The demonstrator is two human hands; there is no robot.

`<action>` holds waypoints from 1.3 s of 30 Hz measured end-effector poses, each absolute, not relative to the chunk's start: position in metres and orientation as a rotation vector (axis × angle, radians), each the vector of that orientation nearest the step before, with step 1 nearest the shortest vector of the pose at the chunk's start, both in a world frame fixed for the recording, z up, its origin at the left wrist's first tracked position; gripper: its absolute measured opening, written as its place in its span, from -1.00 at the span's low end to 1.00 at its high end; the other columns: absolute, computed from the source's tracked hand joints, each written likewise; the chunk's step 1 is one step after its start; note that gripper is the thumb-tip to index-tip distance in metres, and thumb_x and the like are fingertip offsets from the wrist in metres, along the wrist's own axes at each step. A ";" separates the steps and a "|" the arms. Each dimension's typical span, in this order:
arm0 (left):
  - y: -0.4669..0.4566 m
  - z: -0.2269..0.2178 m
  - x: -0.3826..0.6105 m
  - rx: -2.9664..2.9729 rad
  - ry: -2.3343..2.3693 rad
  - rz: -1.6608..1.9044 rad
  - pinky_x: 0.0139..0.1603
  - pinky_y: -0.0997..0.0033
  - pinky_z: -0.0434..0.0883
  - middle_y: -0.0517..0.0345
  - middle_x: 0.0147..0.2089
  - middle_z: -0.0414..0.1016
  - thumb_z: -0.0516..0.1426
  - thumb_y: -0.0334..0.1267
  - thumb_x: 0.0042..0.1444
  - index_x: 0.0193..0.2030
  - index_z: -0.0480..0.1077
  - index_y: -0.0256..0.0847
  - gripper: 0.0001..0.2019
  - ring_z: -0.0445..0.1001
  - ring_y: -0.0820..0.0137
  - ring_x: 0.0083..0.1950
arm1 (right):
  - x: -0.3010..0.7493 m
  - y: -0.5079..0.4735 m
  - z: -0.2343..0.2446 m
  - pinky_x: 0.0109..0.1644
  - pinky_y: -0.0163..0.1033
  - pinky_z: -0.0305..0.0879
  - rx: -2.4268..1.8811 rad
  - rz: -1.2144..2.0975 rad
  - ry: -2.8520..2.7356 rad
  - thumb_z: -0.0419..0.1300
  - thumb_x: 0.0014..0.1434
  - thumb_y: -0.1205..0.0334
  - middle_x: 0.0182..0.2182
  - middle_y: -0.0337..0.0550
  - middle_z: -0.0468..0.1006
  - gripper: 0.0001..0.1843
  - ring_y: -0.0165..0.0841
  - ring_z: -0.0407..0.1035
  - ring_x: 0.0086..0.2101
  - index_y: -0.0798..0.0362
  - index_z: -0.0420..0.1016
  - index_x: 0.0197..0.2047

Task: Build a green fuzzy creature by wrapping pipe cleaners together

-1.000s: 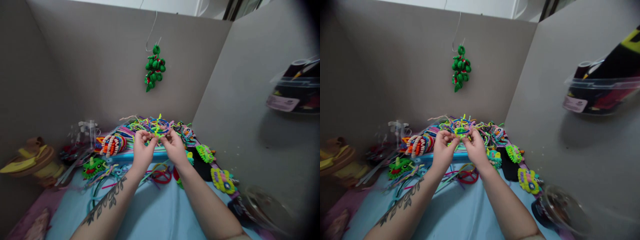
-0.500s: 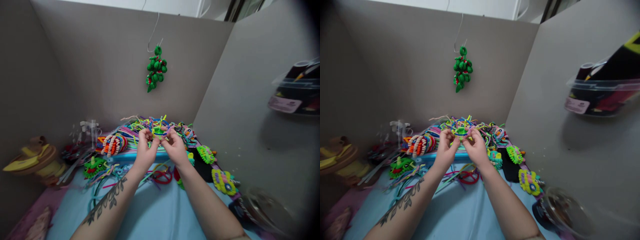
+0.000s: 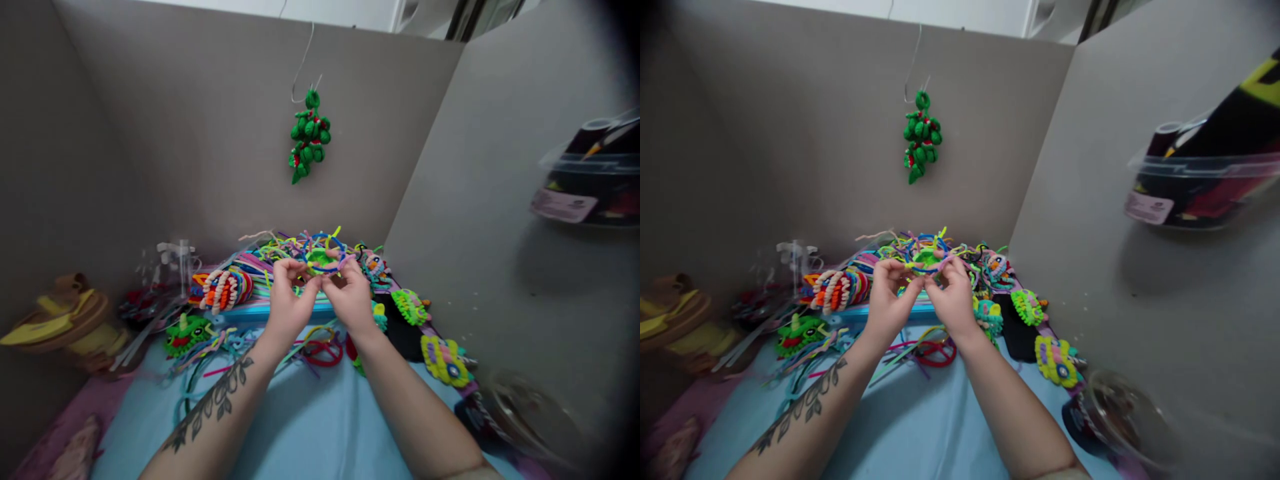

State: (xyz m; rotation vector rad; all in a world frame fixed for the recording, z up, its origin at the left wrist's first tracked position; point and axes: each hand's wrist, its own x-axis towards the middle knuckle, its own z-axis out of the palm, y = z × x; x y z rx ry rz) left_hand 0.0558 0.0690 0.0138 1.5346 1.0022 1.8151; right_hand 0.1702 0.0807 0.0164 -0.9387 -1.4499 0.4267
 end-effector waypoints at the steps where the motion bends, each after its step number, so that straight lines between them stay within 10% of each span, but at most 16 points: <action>1: 0.068 0.014 0.056 1.557 1.029 1.834 -0.26 0.47 0.32 0.20 -0.25 0.35 0.22 -0.33 0.03 -0.13 0.21 -0.14 -0.69 0.40 0.44 -0.25 | 0.170 0.081 0.017 0.08 -0.07 0.35 -0.942 0.431 -1.453 0.20 0.05 0.27 -0.09 -0.03 0.48 -0.91 -0.17 0.37 0.01 0.05 0.51 -0.34; 7: 0.063 0.018 0.053 1.944 1.200 1.879 -0.41 0.49 0.21 0.26 -0.43 0.25 0.18 -0.33 0.11 -0.26 0.43 -0.17 -0.94 0.23 0.49 -0.43 | 0.170 0.082 0.016 0.04 -0.13 0.37 -0.929 0.443 -1.445 0.18 0.05 0.30 -0.05 -0.02 0.46 -0.92 -0.20 0.39 -0.02 0.06 0.51 -0.36; 32: 0.086 0.007 0.045 1.328 1.044 1.759 -0.32 0.48 0.31 0.21 -0.40 0.36 0.17 -0.26 0.06 -0.37 0.38 -0.22 -0.92 0.33 0.45 -0.36 | 0.178 0.089 0.019 -0.19 -0.25 0.30 -0.878 0.749 -1.462 0.24 0.06 0.11 -0.35 -0.19 0.44 -0.79 -0.34 0.35 -0.27 0.05 0.44 -0.49; 39: 0.080 0.018 0.040 1.713 1.263 1.694 -0.02 0.27 0.35 -0.01 0.02 0.35 0.14 -0.29 0.09 -0.30 0.46 -0.18 -0.91 0.32 0.24 0.13 | 0.182 0.088 0.026 -0.33 -0.27 0.29 -0.956 0.766 -1.490 0.26 0.02 0.04 -0.42 -0.21 0.36 -0.73 -0.38 0.31 -0.40 0.07 0.46 -0.51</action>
